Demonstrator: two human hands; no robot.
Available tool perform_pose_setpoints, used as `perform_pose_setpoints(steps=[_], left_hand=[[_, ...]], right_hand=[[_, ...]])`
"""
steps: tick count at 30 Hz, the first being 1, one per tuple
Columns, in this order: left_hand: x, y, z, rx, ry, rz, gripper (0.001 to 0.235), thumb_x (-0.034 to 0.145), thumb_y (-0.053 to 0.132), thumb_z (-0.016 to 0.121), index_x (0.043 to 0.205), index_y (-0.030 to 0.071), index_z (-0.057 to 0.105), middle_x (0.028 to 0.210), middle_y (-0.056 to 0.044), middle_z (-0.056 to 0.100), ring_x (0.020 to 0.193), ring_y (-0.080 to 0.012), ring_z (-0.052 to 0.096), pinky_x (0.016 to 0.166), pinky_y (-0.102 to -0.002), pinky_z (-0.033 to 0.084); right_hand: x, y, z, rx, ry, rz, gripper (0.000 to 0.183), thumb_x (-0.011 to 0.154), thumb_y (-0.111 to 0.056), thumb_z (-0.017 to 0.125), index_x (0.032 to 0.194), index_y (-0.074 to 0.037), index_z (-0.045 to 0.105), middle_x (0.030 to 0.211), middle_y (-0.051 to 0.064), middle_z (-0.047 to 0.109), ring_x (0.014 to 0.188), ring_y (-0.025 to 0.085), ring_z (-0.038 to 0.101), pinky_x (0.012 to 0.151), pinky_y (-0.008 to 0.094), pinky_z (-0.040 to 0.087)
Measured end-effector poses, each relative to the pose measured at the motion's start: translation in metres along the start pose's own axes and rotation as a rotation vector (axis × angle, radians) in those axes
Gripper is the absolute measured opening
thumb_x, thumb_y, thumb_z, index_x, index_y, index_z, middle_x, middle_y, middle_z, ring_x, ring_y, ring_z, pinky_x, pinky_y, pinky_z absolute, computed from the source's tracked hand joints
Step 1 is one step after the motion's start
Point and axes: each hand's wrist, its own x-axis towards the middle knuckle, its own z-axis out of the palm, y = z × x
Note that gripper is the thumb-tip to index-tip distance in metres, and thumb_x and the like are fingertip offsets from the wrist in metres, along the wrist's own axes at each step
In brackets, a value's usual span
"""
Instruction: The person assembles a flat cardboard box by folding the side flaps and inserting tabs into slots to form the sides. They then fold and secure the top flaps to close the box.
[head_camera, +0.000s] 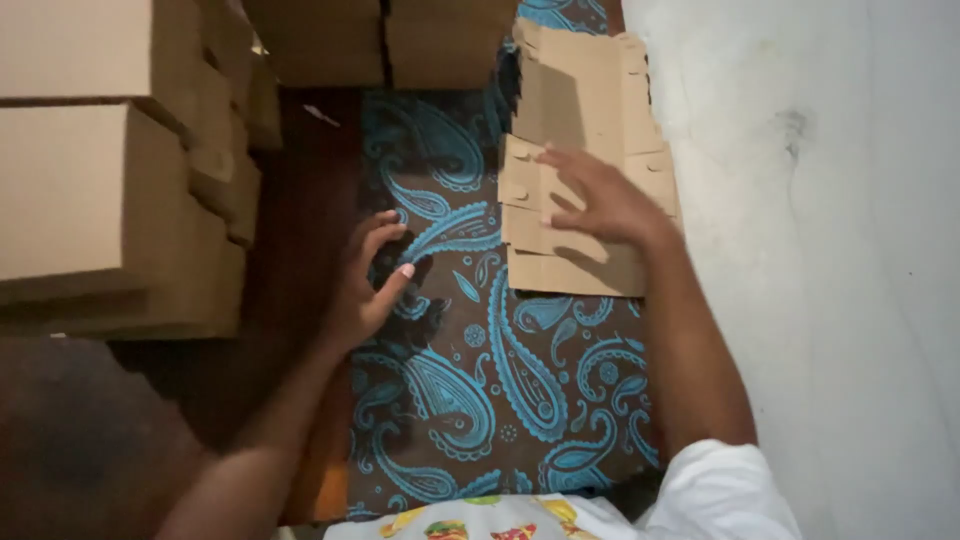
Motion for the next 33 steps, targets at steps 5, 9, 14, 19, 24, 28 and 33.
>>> perform_pose_setpoints(steps=[5,9,14,19,24,28,33], left_hand=[[-0.001,0.003,-0.004,0.041,-0.012,0.007,0.042,0.093,0.013,0.073,0.132,0.002,0.061,0.14,-0.02,0.057,0.134,-0.0396,0.055,0.115,-0.053,0.039],[-0.003,-0.002,0.0,0.042,-0.006,0.018,0.039,0.094,0.013,0.073,0.13,0.003,0.061,0.139,-0.02,0.056,0.133,-0.0401,0.055,0.114,-0.054,0.04],[0.0,-0.005,0.0,0.091,0.01,0.039,0.039,0.093,0.011,0.073,0.13,0.004,0.063,0.138,-0.018,0.058,0.129,-0.0384,0.058,0.114,-0.053,0.042],[0.001,-0.007,0.019,0.172,0.002,0.066,0.038,0.091,0.013,0.075,0.127,0.005,0.066,0.134,-0.015,0.06,0.131,-0.0364,0.058,0.113,-0.05,0.042],[0.033,0.062,0.056,0.322,-0.194,0.281,0.049,0.094,0.027,0.073,0.136,0.005,0.063,0.147,-0.023,0.055,0.139,-0.0458,0.049,0.113,-0.056,0.039],[0.049,0.037,0.102,0.555,-0.381,0.267,0.062,0.099,0.045,0.059,0.152,0.013,0.05,0.161,-0.014,0.045,0.152,-0.0402,0.032,0.122,-0.057,0.026],[0.046,0.027,0.115,0.637,-0.427,0.162,0.065,0.099,0.053,0.054,0.153,0.017,0.05,0.159,-0.01,0.048,0.15,-0.039,0.035,0.122,-0.058,0.022]], right_hand=[[-0.018,0.049,0.056,-0.042,0.045,-0.043,0.108,0.061,-0.048,0.093,0.153,-0.015,0.047,0.158,0.024,0.039,0.147,0.05,0.032,0.117,0.064,0.031],[-0.031,0.038,0.062,-0.094,0.087,0.03,0.097,0.065,-0.056,0.088,0.148,-0.021,0.053,0.159,0.013,0.043,0.152,0.042,0.028,0.119,0.061,0.026],[-0.026,0.077,0.081,-0.078,0.262,-0.192,0.05,0.074,-0.031,0.083,0.121,-0.017,0.073,0.137,0.008,0.064,0.14,0.04,0.047,0.117,0.054,0.036],[-0.027,0.09,0.093,-0.002,0.491,-0.292,0.034,0.082,-0.002,0.073,0.111,-0.019,0.078,0.114,0.0,0.078,0.116,0.025,0.07,0.106,0.038,0.053],[-0.032,0.066,0.08,-0.019,0.511,-0.29,0.023,0.089,-0.001,0.069,0.109,-0.01,0.077,0.103,0.009,0.077,0.102,0.031,0.074,0.09,0.042,0.06],[-0.033,0.065,0.081,-0.093,0.545,-0.234,0.021,0.094,-0.009,0.066,0.113,-0.015,0.074,0.096,0.004,0.077,0.092,0.028,0.075,0.08,0.038,0.061],[-0.043,0.059,0.084,-0.558,0.877,-0.082,0.016,0.104,-0.021,0.054,0.108,-0.013,0.067,0.059,0.007,0.063,0.055,0.029,0.07,0.053,0.041,0.055]])
